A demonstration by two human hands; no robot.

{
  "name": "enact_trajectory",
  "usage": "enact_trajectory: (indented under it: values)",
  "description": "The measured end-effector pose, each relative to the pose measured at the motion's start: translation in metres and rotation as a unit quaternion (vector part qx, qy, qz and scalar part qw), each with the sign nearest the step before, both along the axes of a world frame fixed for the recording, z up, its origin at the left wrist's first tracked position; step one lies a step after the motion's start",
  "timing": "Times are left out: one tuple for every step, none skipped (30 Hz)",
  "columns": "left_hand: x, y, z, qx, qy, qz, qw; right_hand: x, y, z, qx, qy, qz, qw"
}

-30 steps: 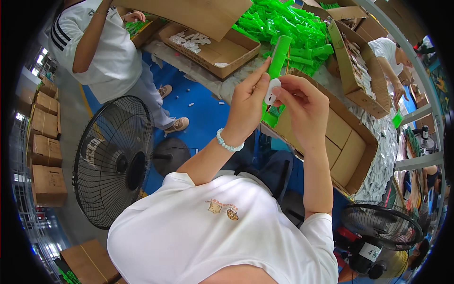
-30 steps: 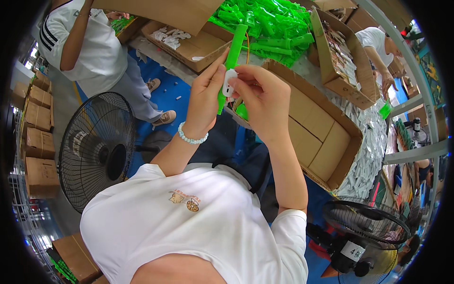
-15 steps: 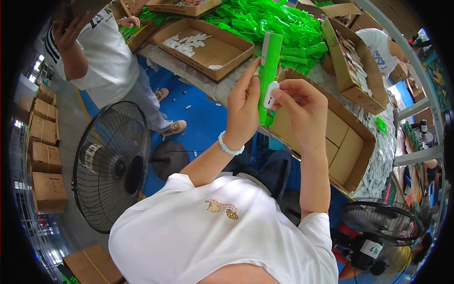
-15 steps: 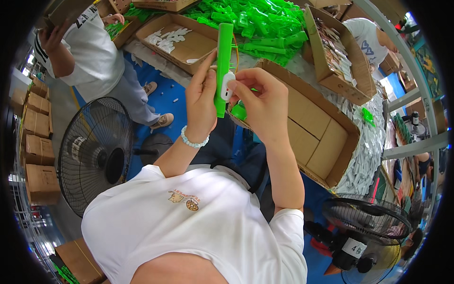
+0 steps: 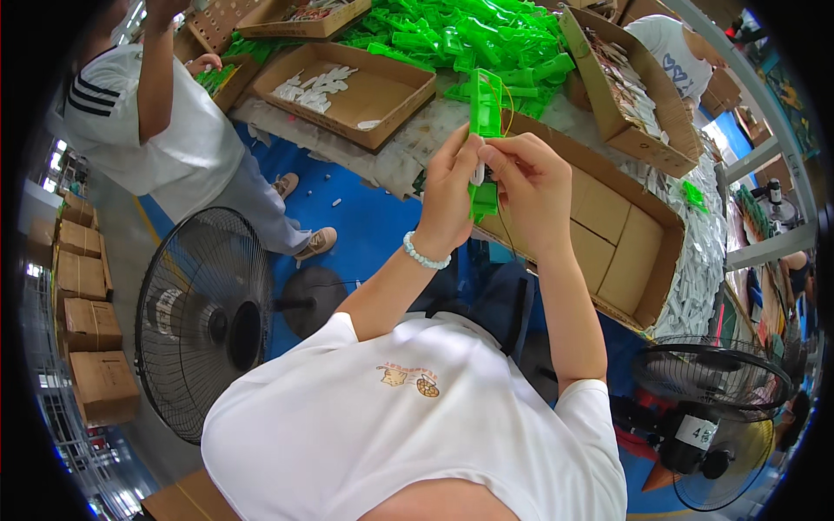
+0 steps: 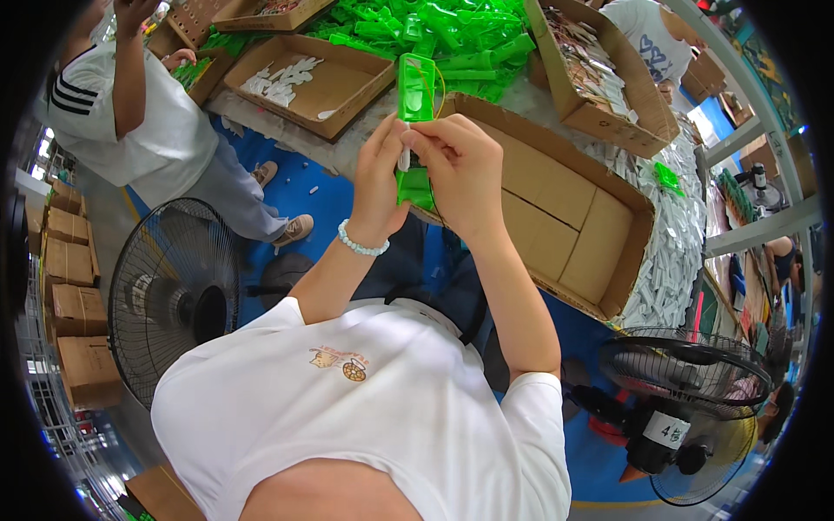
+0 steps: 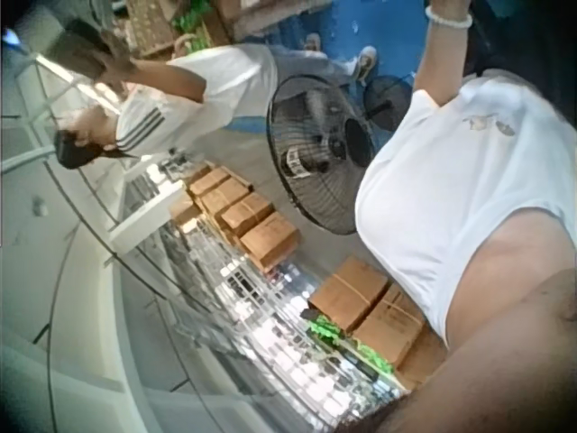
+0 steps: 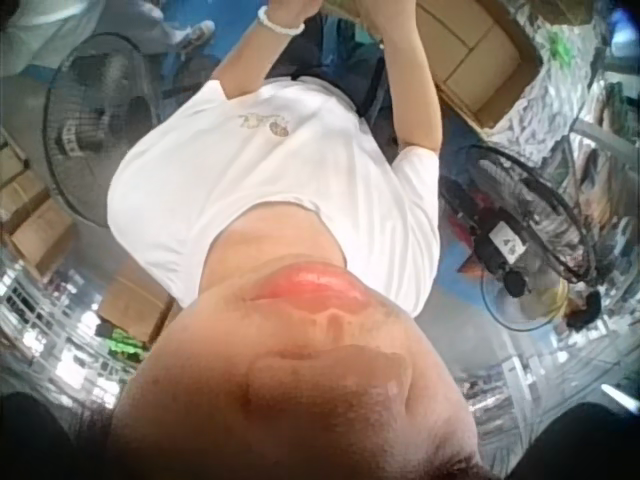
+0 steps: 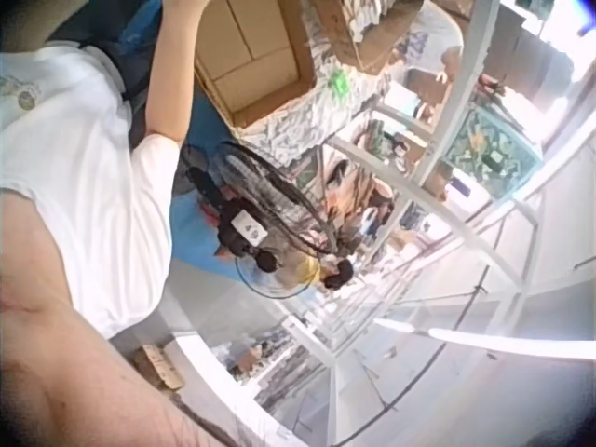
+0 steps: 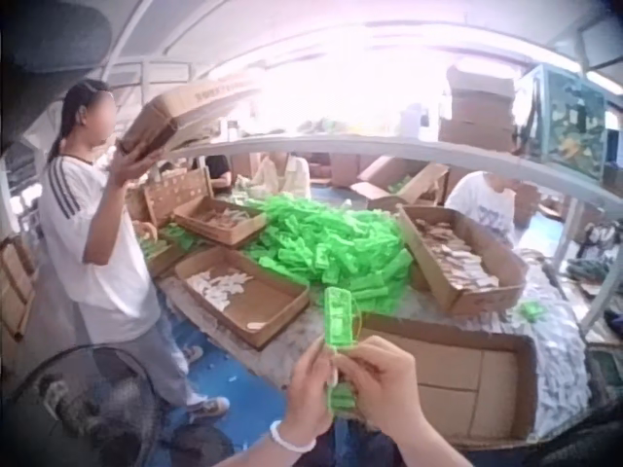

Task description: The person assembles internal circuitry, wires, and white plastic parts into a green plastic toy housing by hand.

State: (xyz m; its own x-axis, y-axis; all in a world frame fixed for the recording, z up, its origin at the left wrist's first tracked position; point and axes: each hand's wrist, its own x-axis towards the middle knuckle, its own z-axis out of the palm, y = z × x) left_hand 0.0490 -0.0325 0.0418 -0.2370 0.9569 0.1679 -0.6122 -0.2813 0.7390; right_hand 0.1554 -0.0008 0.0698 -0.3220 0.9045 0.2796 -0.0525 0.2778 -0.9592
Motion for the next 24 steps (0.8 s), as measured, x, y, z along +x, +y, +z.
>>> enact_trajectory:
  values:
    - [0.001,0.001,0.000,-0.003,0.013,0.017,1.000,0.002,-0.003,0.003,0.037,-0.001,-0.010,0.999]
    - [-0.002,0.004,-0.005,-0.002,0.014,0.016,1.000,0.004,-0.006,0.005,0.073,-0.001,-0.021,0.997]
    - [-0.007,0.006,-0.009,0.033,-0.083,-0.071,0.993,0.009,-0.007,0.005,0.073,-0.001,-0.021,0.997]
    - [-0.010,0.008,-0.013,0.066,-0.179,-0.157,0.969,0.016,-0.006,0.005,0.166,-0.028,-0.070,0.983]
    - [-0.012,0.010,-0.016,0.066,-0.179,-0.157,0.969,0.022,-0.006,0.005,0.257,-0.056,-0.117,0.958]
    - [-0.013,0.011,-0.016,0.089,-0.211,-0.201,0.952,0.024,-0.009,0.006,0.256,-0.056,-0.117,0.958]
    - [-0.013,0.011,-0.016,0.111,-0.243,-0.244,0.932,0.027,-0.014,0.008,0.223,-0.040,-0.111,0.968]
    - [-0.014,0.011,-0.017,0.111,-0.243,-0.243,0.933,0.028,-0.017,0.008,0.189,-0.024,-0.105,0.976]
    - [-0.013,0.010,-0.017,0.096,-0.262,-0.252,0.927,0.028,-0.021,0.008,0.189,-0.025,-0.106,0.976]
    - [-0.013,0.010,-0.017,0.081,-0.282,-0.260,0.920,0.026,-0.025,0.008,0.193,-0.042,-0.104,0.975]
    - [-0.012,0.009,-0.018,0.080,-0.282,-0.261,0.920,0.024,-0.029,0.008,0.197,-0.059,-0.101,0.973]
    - [-0.009,0.009,-0.017,0.072,-0.245,-0.219,0.942,0.022,-0.032,0.009,0.197,-0.060,-0.102,0.973]
    - [-0.007,0.009,-0.017,0.065,-0.208,-0.176,0.960,0.021,-0.036,0.009,0.262,-0.127,-0.154,0.944]
    - [-0.005,0.008,-0.017,0.064,-0.208,-0.177,0.960,0.019,-0.040,0.009,0.323,-0.194,-0.203,0.904]
    - [-0.004,0.007,-0.017,0.105,-0.159,-0.150,0.970,0.017,-0.043,0.009,0.324,-0.194,-0.204,0.904]
    - [-0.003,0.005,-0.016,0.146,-0.109,-0.123,0.976,0.015,-0.047,0.008,0.334,-0.213,-0.197,0.897]
    - [-0.001,0.004,-0.014,0.146,-0.109,-0.123,0.976,0.012,-0.049,0.007,0.343,-0.233,-0.190,0.890]
    - [0.003,0.001,-0.009,0.167,-0.107,-0.110,0.974,0.010,-0.050,0.006,0.341,-0.234,-0.192,0.890]
    - [0.006,0.000,-0.006,0.189,-0.105,-0.096,0.972,0.007,-0.049,0.005,0.343,-0.223,-0.187,0.893]
    - [0.008,-0.001,-0.005,0.187,-0.106,-0.099,0.972,0.006,-0.050,0.004,0.345,-0.211,-0.182,0.896]
    - [0.008,0.000,-0.003,0.221,-0.088,-0.082,0.968,0.007,-0.050,0.003,0.343,-0.211,-0.183,0.897]
    - [0.008,0.000,-0.003,0.255,-0.070,-0.065,0.962,0.007,-0.050,0.004,0.351,-0.196,-0.175,0.899]
    - [0.007,0.000,-0.004,0.253,-0.070,-0.065,0.963,0.008,-0.051,0.004,0.358,-0.180,-0.167,0.901]
    - [0.006,0.000,-0.005,0.269,-0.059,-0.072,0.959,0.009,-0.052,0.005,0.356,-0.180,-0.166,0.902]
